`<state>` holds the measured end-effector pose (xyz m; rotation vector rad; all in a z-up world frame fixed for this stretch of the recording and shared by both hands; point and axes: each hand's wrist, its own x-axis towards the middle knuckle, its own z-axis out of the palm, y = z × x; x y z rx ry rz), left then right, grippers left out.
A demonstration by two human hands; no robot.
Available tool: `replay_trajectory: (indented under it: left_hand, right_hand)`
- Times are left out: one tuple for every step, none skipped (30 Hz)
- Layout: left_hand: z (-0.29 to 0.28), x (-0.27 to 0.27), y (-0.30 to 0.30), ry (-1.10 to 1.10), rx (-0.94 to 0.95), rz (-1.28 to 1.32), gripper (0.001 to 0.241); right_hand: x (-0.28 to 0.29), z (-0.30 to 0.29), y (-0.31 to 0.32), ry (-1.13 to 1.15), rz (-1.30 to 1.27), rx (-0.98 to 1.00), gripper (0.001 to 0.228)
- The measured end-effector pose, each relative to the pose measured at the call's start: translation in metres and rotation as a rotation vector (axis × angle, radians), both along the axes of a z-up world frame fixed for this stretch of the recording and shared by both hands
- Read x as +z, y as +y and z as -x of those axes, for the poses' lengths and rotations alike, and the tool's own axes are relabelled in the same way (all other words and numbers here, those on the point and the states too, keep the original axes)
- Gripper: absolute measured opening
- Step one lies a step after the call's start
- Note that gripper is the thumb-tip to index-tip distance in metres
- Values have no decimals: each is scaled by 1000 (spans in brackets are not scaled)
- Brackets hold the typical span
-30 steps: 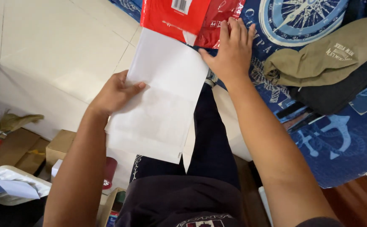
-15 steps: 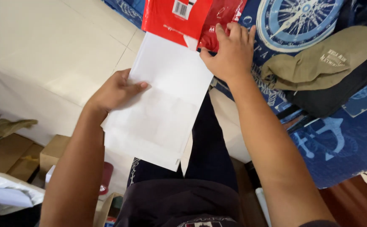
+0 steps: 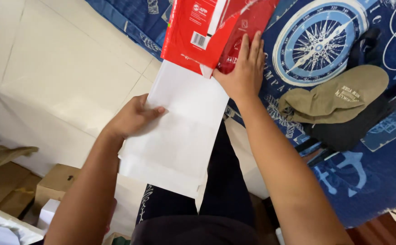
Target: The person sorts through a large stack of papers on a table, wiping them with a cloth and placing them into a clear plastic bin. They also handle a red package of paper and a yellow envelope, eventually moving to the floor to continue organizing the items.
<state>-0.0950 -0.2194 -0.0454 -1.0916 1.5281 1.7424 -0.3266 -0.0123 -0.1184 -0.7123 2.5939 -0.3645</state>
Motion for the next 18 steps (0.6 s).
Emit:
replay_trajectory:
  left_hand:
    - [-7, -7, 3, 41, 54, -29, 37]
    - [-11, -9, 5, 47, 48, -53, 37]
    - [-15, -12, 7, 24, 43, -17, 37]
    - [-17, -15, 7, 5, 39, 27, 38]
    - [-12, -13, 10, 14, 35, 10, 38]
    - [-9, -9, 11, 19, 96, 0, 38]
    - [-6, -5, 11, 22, 157, -11, 38]
    - [-6, -8, 14, 20, 154, -16, 38]
    - [-6, -10, 17, 50, 183, -36, 39]
    - [-5, -12, 19, 83, 213, -50, 40]
    - [-4, -15, 25, 83, 211, -50, 40]
    - [-1, -18, 30, 113, 224, -69, 39]
    - [2, -20, 36, 143, 238, -89, 39]
    - [5, -24, 44, 150, 226, -90, 39]
    - [10, -26, 53, 172, 246, -123, 39]
    - [10, -27, 63, 183, 264, -154, 40]
    - [11, -27, 77, 181, 252, -154, 40]
    - [14, -27, 88, 147, 190, -103, 37]
  right_hand:
    - [-6, 1, 1, 18, 54, 14, 122]
    - [-13, 0, 1, 24, 30, 8, 122]
    - [-20, 1, 3, 46, 98, 58, 116]
    - [-28, 3, 1, 69, 173, 111, 111]
    - [-27, 8, 2, 77, 156, 108, 111]
    - [-26, 9, 0, 49, 179, 140, 100]
    - [-26, 11, -2, 21, 203, 173, 90]
    - [-25, 11, 3, 18, 198, 169, 90]
    - [-23, 11, 8, 11, 220, 175, 82]
    - [-22, 13, 11, 7, 248, 182, 73]
    - [-14, 11, 15, 7, 249, 180, 73]
    - [-5, 9, 19, -116, 320, 108, 67]
    - [4, 8, 24, -239, 392, 35, 61]
    - [3, 6, 35, -229, 394, 25, 61]
    - [3, 5, 46, -144, 435, -4, 56]
    - [3, -1, 58, -67, 476, -36, 50]
    - [8, -6, 76, -65, 478, -49, 50]
    - [11, -12, 93, -28, 493, -121, 45]
